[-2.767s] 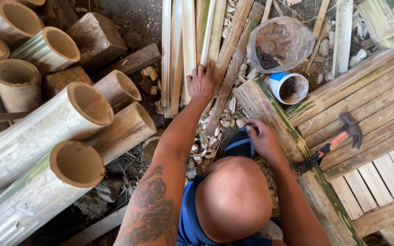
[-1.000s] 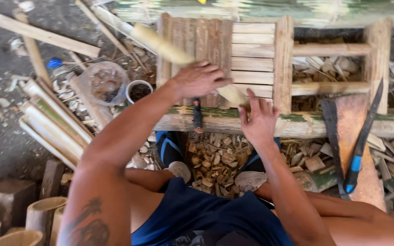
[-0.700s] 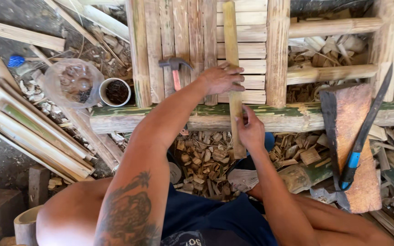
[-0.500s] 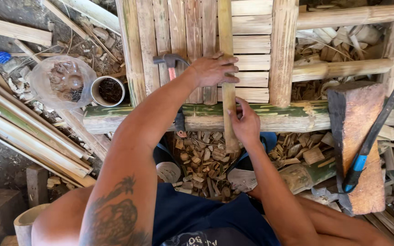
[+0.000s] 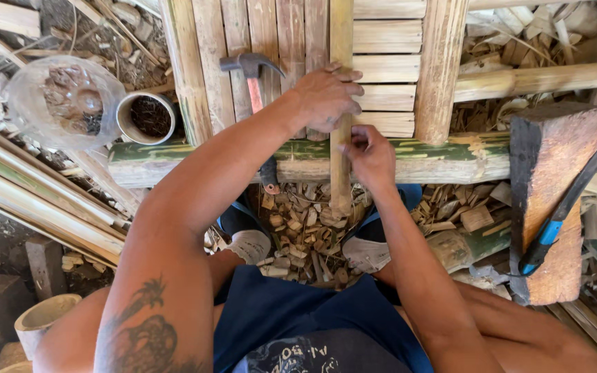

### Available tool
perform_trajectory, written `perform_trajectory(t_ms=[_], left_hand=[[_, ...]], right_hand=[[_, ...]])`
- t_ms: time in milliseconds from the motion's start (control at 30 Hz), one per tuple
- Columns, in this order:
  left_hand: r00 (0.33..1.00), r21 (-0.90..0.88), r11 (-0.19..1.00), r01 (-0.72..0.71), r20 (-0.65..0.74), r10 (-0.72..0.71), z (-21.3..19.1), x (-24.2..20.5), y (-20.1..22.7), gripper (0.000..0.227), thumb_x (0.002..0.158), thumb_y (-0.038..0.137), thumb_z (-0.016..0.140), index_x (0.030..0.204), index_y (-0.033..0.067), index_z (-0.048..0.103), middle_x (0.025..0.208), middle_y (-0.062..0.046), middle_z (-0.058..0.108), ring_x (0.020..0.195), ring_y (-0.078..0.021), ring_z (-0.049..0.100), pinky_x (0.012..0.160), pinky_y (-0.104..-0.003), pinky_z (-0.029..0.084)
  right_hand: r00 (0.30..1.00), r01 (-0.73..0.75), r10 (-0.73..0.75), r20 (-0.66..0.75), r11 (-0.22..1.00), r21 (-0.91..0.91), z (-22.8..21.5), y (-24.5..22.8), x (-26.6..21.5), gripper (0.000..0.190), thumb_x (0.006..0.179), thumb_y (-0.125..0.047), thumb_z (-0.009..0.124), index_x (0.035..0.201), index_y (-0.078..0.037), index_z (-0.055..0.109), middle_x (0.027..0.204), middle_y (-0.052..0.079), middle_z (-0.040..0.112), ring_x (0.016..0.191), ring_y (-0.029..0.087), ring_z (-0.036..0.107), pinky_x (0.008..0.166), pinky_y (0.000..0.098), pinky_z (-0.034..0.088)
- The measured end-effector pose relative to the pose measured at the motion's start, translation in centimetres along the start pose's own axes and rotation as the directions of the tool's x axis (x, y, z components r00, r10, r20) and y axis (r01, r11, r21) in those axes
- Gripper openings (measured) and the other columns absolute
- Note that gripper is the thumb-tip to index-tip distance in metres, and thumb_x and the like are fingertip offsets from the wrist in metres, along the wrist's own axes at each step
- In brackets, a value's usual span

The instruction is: The person assembles a bamboo frame by cutting bamboo strips to size with a hand saw and nailing them into place with a hammer. They repeatedly position strips, saw them, and hammer nails to secure the slats.

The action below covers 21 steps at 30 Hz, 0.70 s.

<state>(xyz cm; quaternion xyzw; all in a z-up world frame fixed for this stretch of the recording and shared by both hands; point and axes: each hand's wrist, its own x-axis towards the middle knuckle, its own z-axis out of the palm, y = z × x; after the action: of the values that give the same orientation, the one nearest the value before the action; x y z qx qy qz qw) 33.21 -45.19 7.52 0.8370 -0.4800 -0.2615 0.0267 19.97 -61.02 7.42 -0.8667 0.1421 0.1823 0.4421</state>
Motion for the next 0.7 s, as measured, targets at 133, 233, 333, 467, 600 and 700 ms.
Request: perform_trajectory(t_ms=[133, 233, 333, 467, 600, 700], left_hand=[[1.0, -0.102, 0.995, 0.019, -0.006, -0.02, -0.3, -0.7, 0.4, 0.041, 0.085, 0.051, 0.073, 0.119, 0.0284, 0.074, 0.151, -0.007, 0.048, 0.153, -0.0306, 0.023, 0.125, -0.057, 0.01], [0.999, -0.078, 0.996, 0.036, -0.027, -0.038, -0.6, -0.9, 0.9, 0.043, 0.081, 0.052, 0.074, 0.118, 0.0295, 0.074, 0.147, -0.008, 0.05, 0.151, -0.0313, 0.025, 0.124, -0.058, 0.01], [0.997, -0.082, 0.994, 0.072, -0.009, -0.073, -1.0, -0.9, 1.4, 0.048, 0.077, 0.052, 0.079, 0.12, 0.0302, 0.074, 0.144, -0.007, 0.052, 0.151, -0.0315, 0.027, 0.126, -0.057, 0.011], [0.994, -0.047, 0.994, 0.1, 0.04, -0.098, -1.9, -0.3, 1.9, 0.054, 0.073, 0.053, 0.082, 0.121, 0.03, 0.073, 0.144, -0.009, 0.05, 0.147, -0.0335, 0.028, 0.122, -0.059, 0.014], [0.975, 0.072, 0.989, 0.13, 0.175, -0.14, -3.5, 0.8, 2.8, 0.058, 0.074, 0.053, 0.083, 0.125, 0.0311, 0.071, 0.144, -0.007, 0.052, 0.14, -0.0313, 0.037, 0.118, -0.061, 0.021], [0.957, 0.22, 0.974, 0.051, 0.269, -0.111, -4.5, 1.6, 3.1, 0.054, 0.078, 0.056, 0.079, 0.122, 0.0245, 0.075, 0.136, -0.003, 0.062, 0.132, -0.024, 0.049, 0.121, -0.055, 0.024]], right_hand=[[0.992, 0.108, -0.098, -0.076, 0.984, 0.145, -0.6, 2.7, 2.3, 0.023, 0.097, -0.013, 0.074, 0.117, -0.003, 0.072, 0.1, 0.008, 0.077, 0.087, 0.014, 0.07, 0.082, 0.0293, 0.058], [0.993, 0.039, 0.012, -0.115, 0.9, 0.435, -2.1, 4.5, 4.9, 0.021, 0.103, -0.012, 0.064, 0.121, -0.001, 0.067, 0.101, 0.006, 0.074, 0.09, 0.011, 0.07, 0.08, 0.0257, 0.058], [0.996, 0.03, 0.005, -0.09, 0.92, 0.39, -3.4, 5.2, 6.2, 0.02, 0.104, -0.01, 0.062, 0.121, 0.0, 0.067, 0.1, 0.007, 0.073, 0.091, 0.012, 0.068, 0.077, 0.0253, 0.054], [0.999, -0.024, 0.036, -0.024, 0.923, 0.384, -4.1, 3.9, 6.2, 0.02, 0.104, -0.01, 0.06, 0.121, -0.001, 0.066, 0.102, 0.006, 0.071, 0.089, 0.011, 0.067, 0.077, 0.0261, 0.057], [0.997, -0.056, 0.039, 0.073, 0.967, 0.25, -6.4, 0.8, 6.5, 0.023, 0.104, -0.014, 0.06, 0.122, -0.002, 0.067, 0.103, 0.008, 0.073, 0.087, 0.013, 0.067, 0.076, 0.0271, 0.058], [0.988, 0.006, -0.003, 0.157, 1.0, -0.014, -10.9, -1.5, 7.3, 0.026, 0.105, -0.02, 0.06, 0.126, -0.007, 0.066, 0.107, 0.011, 0.074, 0.086, 0.019, 0.069, 0.077, 0.03, 0.059]])
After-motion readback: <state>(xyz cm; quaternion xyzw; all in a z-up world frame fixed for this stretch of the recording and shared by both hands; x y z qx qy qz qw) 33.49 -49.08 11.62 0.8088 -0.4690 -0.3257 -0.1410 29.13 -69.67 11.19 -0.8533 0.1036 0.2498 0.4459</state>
